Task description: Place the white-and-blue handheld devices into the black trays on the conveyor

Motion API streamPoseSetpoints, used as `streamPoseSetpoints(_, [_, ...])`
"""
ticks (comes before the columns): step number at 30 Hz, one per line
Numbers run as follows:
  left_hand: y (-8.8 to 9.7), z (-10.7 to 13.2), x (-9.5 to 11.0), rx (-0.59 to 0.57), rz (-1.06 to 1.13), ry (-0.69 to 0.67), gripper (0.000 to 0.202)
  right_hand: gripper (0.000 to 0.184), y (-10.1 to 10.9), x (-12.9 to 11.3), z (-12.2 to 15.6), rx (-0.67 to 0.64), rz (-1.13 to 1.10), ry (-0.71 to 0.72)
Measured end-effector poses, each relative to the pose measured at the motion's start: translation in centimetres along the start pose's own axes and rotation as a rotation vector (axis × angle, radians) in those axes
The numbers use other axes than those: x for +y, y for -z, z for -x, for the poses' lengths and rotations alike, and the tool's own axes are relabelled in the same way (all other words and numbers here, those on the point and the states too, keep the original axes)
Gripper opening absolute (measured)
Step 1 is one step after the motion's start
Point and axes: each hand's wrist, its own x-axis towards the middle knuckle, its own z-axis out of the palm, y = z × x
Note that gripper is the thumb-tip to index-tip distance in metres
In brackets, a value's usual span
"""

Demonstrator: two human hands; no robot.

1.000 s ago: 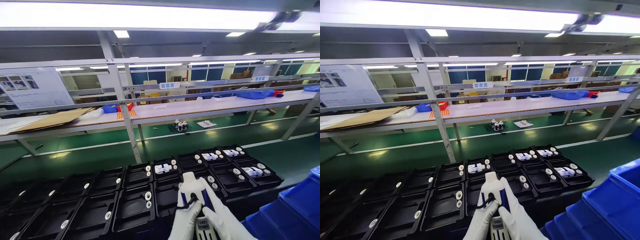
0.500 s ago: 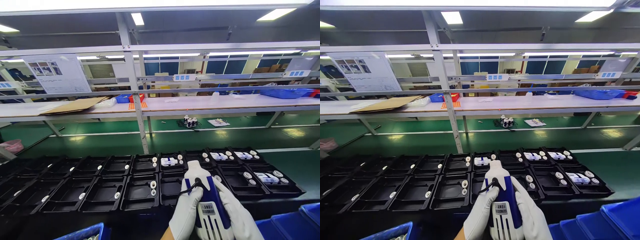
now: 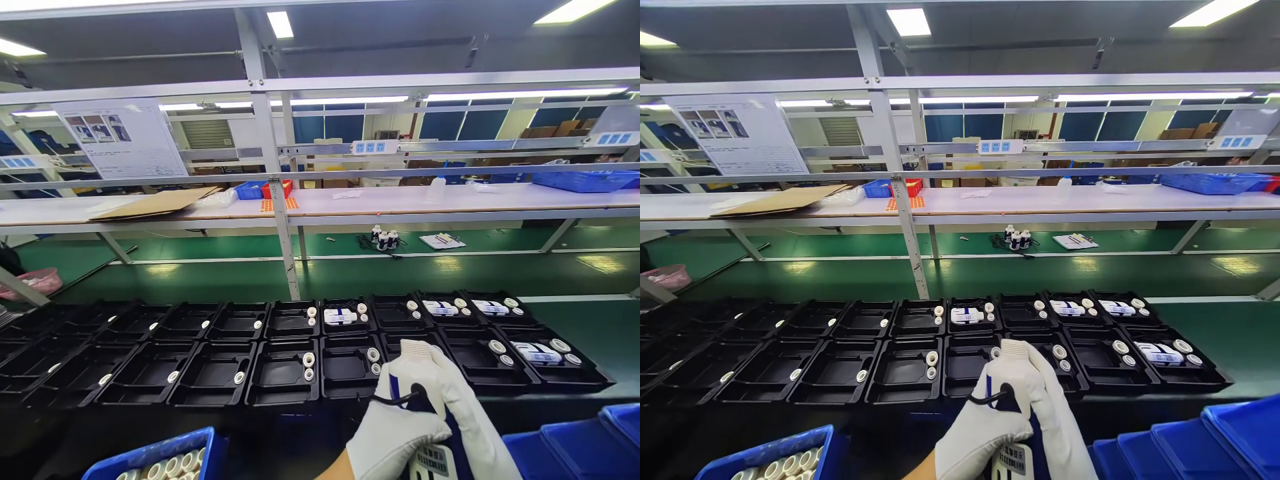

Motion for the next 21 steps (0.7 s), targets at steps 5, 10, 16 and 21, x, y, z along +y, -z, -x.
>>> streamPoseSetpoints(5, [-0.7,0.1,-0.1,0.02,-0.026,0.039,0.028,0.053,0.2,0.2,-3.5,-0.062,-0.229,-0.245])
streamPoseSetpoints(10, [-0.3,1.0,0.3,-0.069,-0.064,0.071,0.042,0.051,-0.5,-3.4,-2.5,-0.103,-0.387,-0.407])
streamPoseSetpoints(16, [1.9,2.5,-2.0,-0.09,-0.089,0.374,0.038,0.045,-1.3,-4.2,-1.3,-0.065,-0.477,-0.36])
streamPoseSetpoints(21, [3.4,4.0,-2.1,-0.073,-0.132,0.402,0.035,0.046,-1.0,-2.8,-2.1,-0.066,-0.492,-0.322])
